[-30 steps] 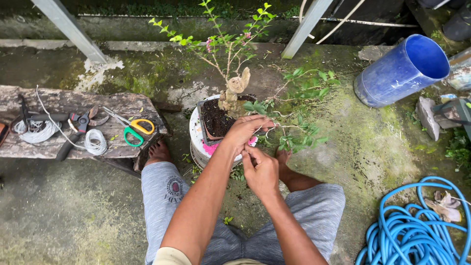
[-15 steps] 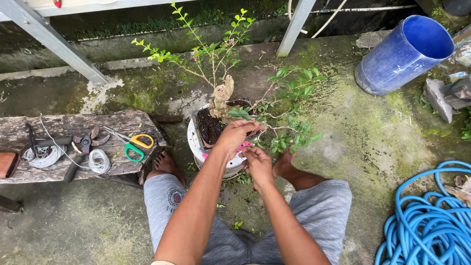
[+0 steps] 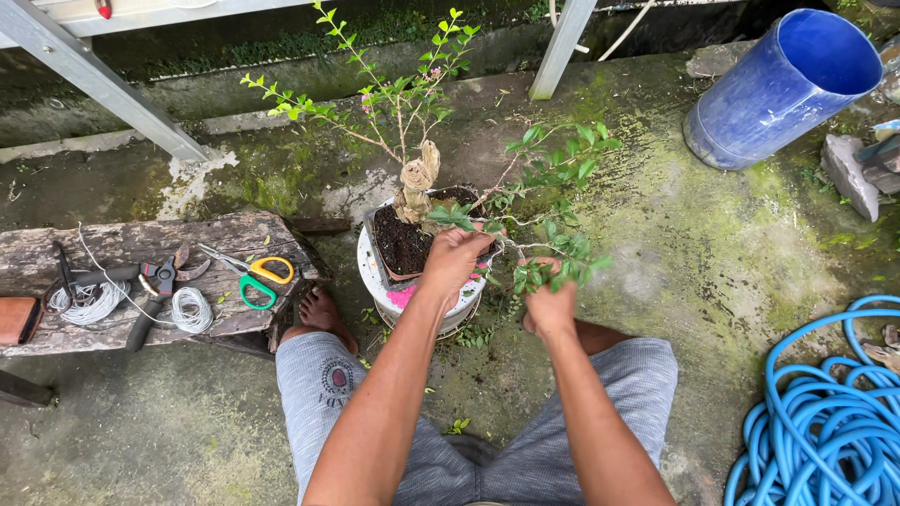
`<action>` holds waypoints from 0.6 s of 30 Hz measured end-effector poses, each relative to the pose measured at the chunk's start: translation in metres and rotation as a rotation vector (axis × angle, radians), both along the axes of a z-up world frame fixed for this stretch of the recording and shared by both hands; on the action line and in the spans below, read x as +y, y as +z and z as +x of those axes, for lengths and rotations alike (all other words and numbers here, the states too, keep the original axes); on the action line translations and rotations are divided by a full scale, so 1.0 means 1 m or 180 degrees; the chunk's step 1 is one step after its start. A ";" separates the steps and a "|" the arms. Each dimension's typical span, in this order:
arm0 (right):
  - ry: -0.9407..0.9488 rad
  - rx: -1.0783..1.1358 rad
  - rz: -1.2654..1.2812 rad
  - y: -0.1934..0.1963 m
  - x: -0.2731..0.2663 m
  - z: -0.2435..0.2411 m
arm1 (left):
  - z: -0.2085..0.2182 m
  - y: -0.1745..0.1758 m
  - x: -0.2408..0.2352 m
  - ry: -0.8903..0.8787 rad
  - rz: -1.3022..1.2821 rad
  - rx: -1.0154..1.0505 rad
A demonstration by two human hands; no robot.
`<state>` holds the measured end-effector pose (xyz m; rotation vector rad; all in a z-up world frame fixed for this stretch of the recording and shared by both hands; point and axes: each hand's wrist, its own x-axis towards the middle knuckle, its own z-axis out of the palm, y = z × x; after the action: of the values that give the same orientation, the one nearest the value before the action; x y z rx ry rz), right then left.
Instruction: The person sits on the floor and wraps a thin wire around the branches of a potted bonsai tree to shape them. They use scissors to cut the wire from a spool and continue wrapping it around different branches.
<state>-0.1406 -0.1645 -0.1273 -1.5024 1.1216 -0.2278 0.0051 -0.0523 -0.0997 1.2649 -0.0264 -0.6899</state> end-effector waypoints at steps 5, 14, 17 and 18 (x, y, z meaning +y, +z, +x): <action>0.0129 -0.0626 -0.0451 0.035 -0.040 0.003 | -0.006 0.016 0.003 0.0157 0.0095 0.0027; 0.0513 -0.1530 -0.0531 0.075 -0.093 -0.002 | -0.013 0.011 -0.007 0.0440 -0.0039 0.0299; 0.0680 -0.1578 -0.0748 0.107 -0.087 0.000 | -0.014 0.019 -0.005 0.0427 -0.0015 0.0288; 0.0760 -0.1598 -0.0976 0.120 -0.083 0.001 | -0.012 0.023 -0.004 0.0394 0.0009 0.0266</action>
<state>-0.1396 -0.2479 -0.0075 -1.7062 0.5164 -0.5951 -0.0074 -0.0563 -0.0770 1.2284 0.1205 -0.6350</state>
